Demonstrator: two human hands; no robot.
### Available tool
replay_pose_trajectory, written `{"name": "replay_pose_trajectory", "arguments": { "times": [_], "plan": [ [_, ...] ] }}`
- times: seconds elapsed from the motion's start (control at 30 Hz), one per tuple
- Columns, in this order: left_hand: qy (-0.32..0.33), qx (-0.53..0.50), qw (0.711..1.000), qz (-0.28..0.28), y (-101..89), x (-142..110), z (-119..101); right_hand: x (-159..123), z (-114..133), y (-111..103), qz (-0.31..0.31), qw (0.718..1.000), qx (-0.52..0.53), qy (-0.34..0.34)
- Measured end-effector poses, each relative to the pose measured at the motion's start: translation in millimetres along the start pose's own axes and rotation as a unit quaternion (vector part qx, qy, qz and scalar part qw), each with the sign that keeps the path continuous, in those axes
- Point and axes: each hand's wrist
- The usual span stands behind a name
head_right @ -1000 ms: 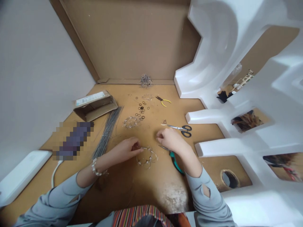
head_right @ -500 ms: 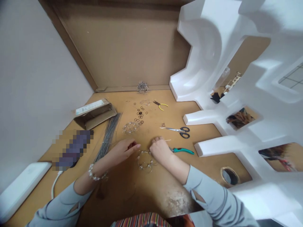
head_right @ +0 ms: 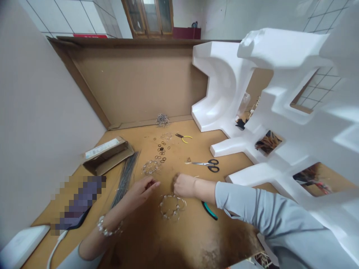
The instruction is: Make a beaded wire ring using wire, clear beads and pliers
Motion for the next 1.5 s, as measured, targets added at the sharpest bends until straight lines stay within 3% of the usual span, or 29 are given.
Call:
{"name": "replay_pose_trajectory", "arguments": {
  "times": [0.33, 0.53, 0.77, 0.9, 1.0, 1.1, 1.2, 1.37, 1.43, 1.5],
  "plan": [
    [0.007, -0.002, 1.0, 0.01, 2.4, -0.1, 0.6, -12.0, -7.5, 1.8, -0.017, 0.999, 0.011, -0.032],
    [0.0, -0.003, 1.0, 0.014, 4.0, 0.4, 0.9, -5.4, 3.2, 6.6, -0.037, 0.998, 0.026, -0.039],
    [0.003, 0.002, 1.0, -0.001, 5.3, -1.4, -0.2, -7.4, -21.6, -1.6, -0.052, 0.992, 0.069, 0.092],
    [0.05, 0.011, 0.996, -0.069, 8.0, 1.9, -3.4, -17.4, -31.8, -21.5, -0.049, 0.972, 0.098, 0.208],
    [0.113, 0.05, 0.985, -0.117, 10.4, 6.4, -14.3, -20.9, -28.9, -40.1, -0.052, 0.961, 0.122, 0.244],
    [0.145, 0.145, 0.97, -0.126, 12.3, 9.0, -29.5, -20.3, -20.2, -58.2, -0.052, 0.955, 0.146, 0.253],
    [0.148, 0.23, 0.958, -0.084, 13.5, 5.8, -41.2, -18.0, -9.6, -71.3, -0.063, 0.95, 0.159, 0.261],
    [0.158, 0.216, 0.963, -0.044, 19.0, -7.4, -41.9, -32.7, 21.2, -90.3, -0.09, 0.938, 0.144, 0.301],
    [0.148, 0.16, 0.974, -0.066, 24.8, -11.8, -35.3, -51.9, 49.1, -103.7, -0.162, 0.908, 0.14, 0.361],
    [0.141, 0.062, 0.983, -0.098, 32.4, -15.3, -26.4, -75.8, 89.3, -117.9, -0.281, 0.857, 0.177, 0.394]
  ]
}}
Point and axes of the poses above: each hand's wrist, its own x-axis towards the middle knuckle, its own y-axis out of the palm, z = x × y, and after that the axes turned 11 degrees about -y, right-handed
